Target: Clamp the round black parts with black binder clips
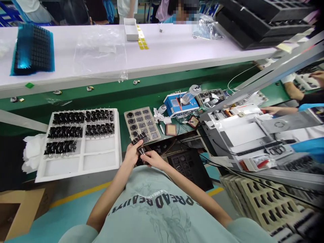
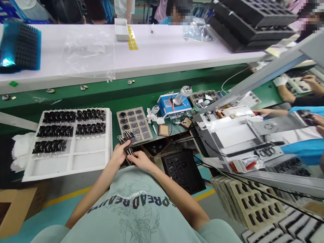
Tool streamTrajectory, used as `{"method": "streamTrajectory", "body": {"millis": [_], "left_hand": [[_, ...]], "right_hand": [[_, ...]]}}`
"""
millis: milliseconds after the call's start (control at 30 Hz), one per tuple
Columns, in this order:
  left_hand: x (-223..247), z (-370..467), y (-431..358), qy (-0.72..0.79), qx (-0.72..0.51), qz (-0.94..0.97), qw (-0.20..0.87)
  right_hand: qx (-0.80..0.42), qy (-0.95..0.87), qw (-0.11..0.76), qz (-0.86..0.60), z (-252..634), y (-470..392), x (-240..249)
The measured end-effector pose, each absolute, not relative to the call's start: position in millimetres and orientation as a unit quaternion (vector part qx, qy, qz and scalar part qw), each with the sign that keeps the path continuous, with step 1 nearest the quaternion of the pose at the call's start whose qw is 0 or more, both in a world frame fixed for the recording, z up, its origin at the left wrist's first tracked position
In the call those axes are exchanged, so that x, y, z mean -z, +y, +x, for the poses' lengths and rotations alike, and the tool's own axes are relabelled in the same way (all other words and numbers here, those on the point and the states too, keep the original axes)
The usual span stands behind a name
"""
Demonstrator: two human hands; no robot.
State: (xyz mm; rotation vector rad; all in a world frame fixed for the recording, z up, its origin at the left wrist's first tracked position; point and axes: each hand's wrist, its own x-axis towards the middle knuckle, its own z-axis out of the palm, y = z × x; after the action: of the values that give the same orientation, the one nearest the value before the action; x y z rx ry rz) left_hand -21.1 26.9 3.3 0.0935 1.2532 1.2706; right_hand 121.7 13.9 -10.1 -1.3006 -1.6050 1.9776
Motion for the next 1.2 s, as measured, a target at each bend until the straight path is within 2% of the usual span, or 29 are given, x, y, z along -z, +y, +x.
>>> {"method": "streamTrajectory", "body": {"millis": [100, 167, 267, 400, 467, 700, 833, 1033, 1200], "left_hand": [[-1, -33, 27, 0.549, -0.583, 0.045, 0.598], [1, -41, 23, 0.566, -0.595, 0.072, 0.565], [3, -47, 13, 0.612, -0.584, 0.111, 0.522], [7, -38, -3, 0.649, -0.49, 0.197, 0.548], [9, -31, -7, 0.657, -0.454, 0.248, 0.548], [4, -25, -4, 0.673, -0.418, 0.331, 0.512], [-5, -23, -4, 0.678, -0.384, 0.387, 0.494], [-11, -14, -17, 0.593, -0.338, 0.463, 0.565], [4, -12, -31, 0.581, -0.304, 0.435, 0.617]], "right_hand": [[-0.656, -0.577, 0.08, -0.48, 133, 16, 29], [-0.612, -0.584, 0.074, -0.528, 139, 22, 42], [-0.577, -0.555, 0.128, -0.585, 144, 34, 50], [-0.72, -0.444, 0.226, -0.484, 139, 52, 34], [-0.75, -0.417, 0.265, -0.439, 132, 56, 21], [-0.724, -0.376, 0.354, -0.457, 126, 58, 1], [-0.744, -0.388, 0.328, -0.434, 140, 64, -8], [-0.668, -0.585, 0.185, -0.421, 151, 58, -18], [-0.589, -0.621, 0.215, -0.47, 156, 45, -11]]}}
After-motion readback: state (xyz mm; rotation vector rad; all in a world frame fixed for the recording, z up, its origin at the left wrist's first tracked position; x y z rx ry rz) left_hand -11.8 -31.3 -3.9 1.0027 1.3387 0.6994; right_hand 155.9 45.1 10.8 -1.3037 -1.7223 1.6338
